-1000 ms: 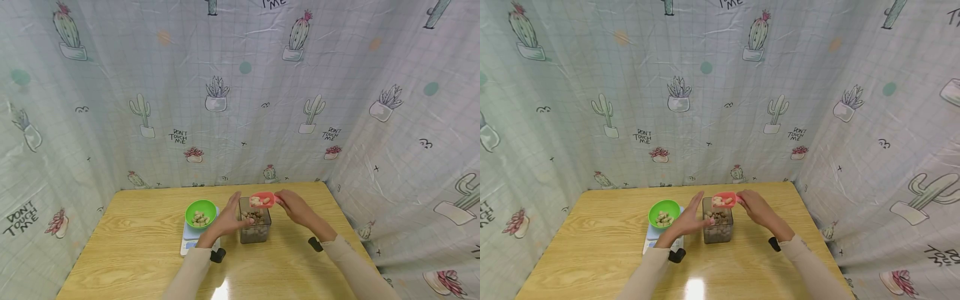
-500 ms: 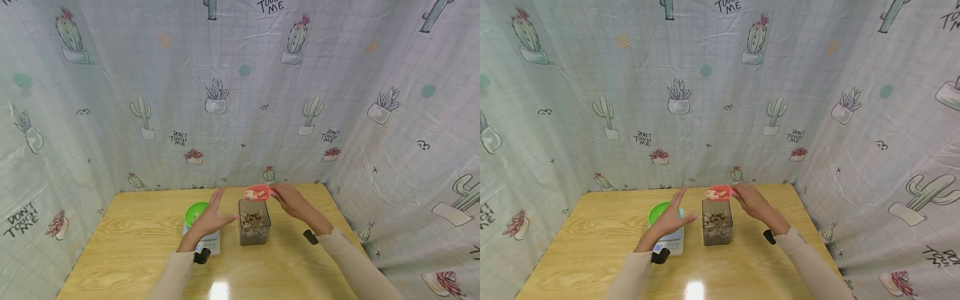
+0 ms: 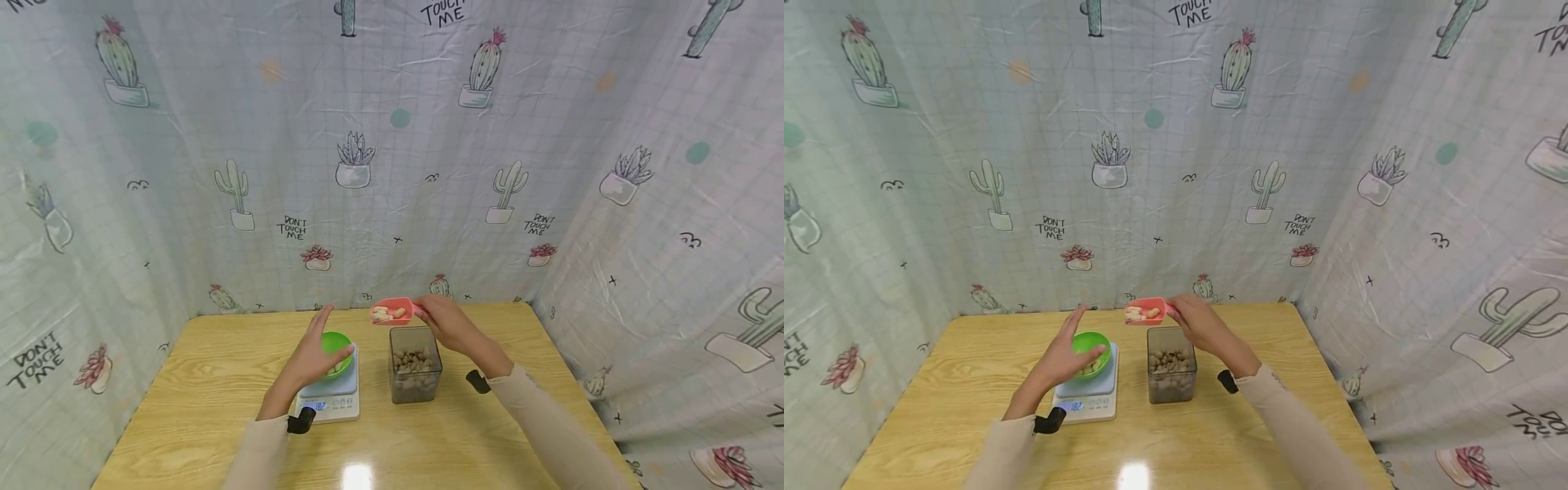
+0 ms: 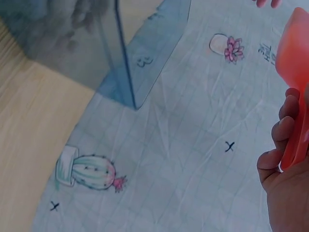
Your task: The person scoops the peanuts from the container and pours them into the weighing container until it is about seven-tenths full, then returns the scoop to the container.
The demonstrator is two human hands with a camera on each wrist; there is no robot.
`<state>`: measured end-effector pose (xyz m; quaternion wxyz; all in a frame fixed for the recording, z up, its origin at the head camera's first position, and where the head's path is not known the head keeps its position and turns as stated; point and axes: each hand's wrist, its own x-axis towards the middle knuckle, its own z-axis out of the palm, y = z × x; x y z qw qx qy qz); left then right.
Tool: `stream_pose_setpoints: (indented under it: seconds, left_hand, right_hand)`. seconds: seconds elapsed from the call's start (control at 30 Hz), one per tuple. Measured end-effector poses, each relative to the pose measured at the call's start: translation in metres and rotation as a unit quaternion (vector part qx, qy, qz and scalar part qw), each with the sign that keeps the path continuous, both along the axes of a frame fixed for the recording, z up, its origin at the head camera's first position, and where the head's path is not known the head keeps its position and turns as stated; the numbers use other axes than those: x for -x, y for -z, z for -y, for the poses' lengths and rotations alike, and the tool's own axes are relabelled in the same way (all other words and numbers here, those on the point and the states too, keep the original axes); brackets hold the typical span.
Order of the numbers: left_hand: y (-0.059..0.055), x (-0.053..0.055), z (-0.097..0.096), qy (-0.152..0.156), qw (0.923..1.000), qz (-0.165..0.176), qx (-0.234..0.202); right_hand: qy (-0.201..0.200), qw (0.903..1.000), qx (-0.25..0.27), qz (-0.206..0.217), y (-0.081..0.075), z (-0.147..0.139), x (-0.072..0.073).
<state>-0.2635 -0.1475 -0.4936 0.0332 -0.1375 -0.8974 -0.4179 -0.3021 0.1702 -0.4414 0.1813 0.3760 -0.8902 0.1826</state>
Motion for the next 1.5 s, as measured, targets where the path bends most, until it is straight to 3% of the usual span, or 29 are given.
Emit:
stream_pose_setpoints:
  seconds: [0.17,0.43,0.8,1.07,1.37,1.5]
  left_hand:
    - [0.006,-0.001,0.019,-0.001,1.0,-0.004,-0.002]
    - [0.026,-0.004,0.04,-0.005,0.9999,0.008,0.011]
    - [0.057,0.002,0.047,-0.015,0.9959,0.089,0.006]
    - [0.069,0.008,0.044,-0.015,0.994,0.107,-0.018]
    - [0.076,0.012,0.044,-0.016,0.9939,0.107,-0.018]
    - [0.077,0.012,0.044,-0.017,0.9932,0.114,-0.014]
  right_hand:
    - [-0.016,0.9998,0.005,-0.009,0.003,0.02,0.004]
    - [-0.026,0.9996,0.009,0.008,0.013,0.046,0.009]
    - [-0.012,0.997,-0.039,0.066,0.033,0.076,0.015]
    - [0.009,0.9904,-0.089,0.105,0.042,0.09,0.017]
    - [0.007,0.9835,-0.175,0.045,0.04,0.105,0.022]
    - [0.0,0.9747,-0.223,0.013,0.035,0.109,0.024]
